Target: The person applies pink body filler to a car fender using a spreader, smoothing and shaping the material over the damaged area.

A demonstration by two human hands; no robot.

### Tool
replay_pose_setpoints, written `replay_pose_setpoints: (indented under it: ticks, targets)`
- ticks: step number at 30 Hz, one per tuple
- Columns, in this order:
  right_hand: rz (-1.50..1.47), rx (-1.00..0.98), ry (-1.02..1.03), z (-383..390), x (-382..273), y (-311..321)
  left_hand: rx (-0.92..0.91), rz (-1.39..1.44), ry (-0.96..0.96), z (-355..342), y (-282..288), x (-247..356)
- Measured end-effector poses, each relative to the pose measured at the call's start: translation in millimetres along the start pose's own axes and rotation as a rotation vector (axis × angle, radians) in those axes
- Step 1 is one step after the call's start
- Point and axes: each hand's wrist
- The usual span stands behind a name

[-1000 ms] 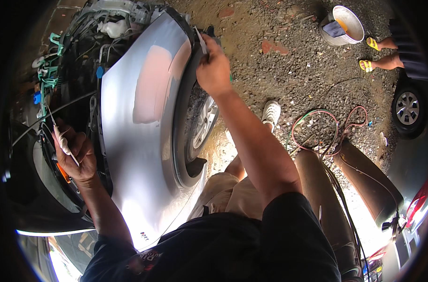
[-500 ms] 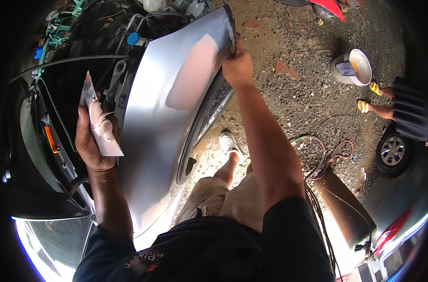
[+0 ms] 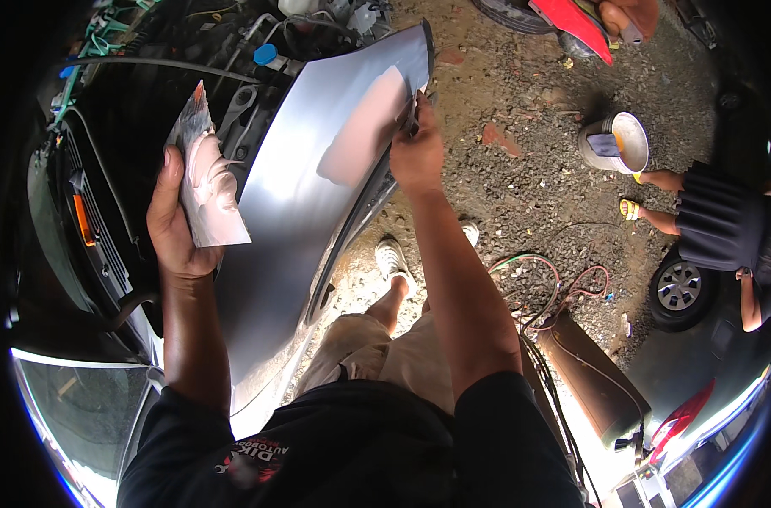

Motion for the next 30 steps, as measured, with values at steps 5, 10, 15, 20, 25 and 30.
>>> replay_pose_setpoints:
  ticks: [5,10,15,20,25,30]
  targets:
    - [-0.025,-0.046,-0.011,30,-19,-3,-0.060,0.026,0.007,1,6,3]
    - [-0.095,-0.080,-0.028,53,-19,-5,-0.061,0.017,-0.017,0,8,2]
    - [0.055,-0.010,0.073,84,-18,-8,-0.123,0.024,-0.005,-1,13,3]
    - [0.030,-0.043,0.069,115,-11,-1,-0.115,0.010,0.000,-2,10,-4]
    - [-0.158,-0.126,-0.089,161,-44,41,-0.116,-0.067,0.002,0,16,-3]
    - [-0.134,-0.134,0.350,195,-118,95,-0.126,-0.156,0.065,2,11,-12]
Point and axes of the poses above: each hand's wrist, its own z-axis away from the middle knuckle, its own y-axis out of the back of the hand, x = y × z, and after that the axes turned 10 degrees about -y, right-handed
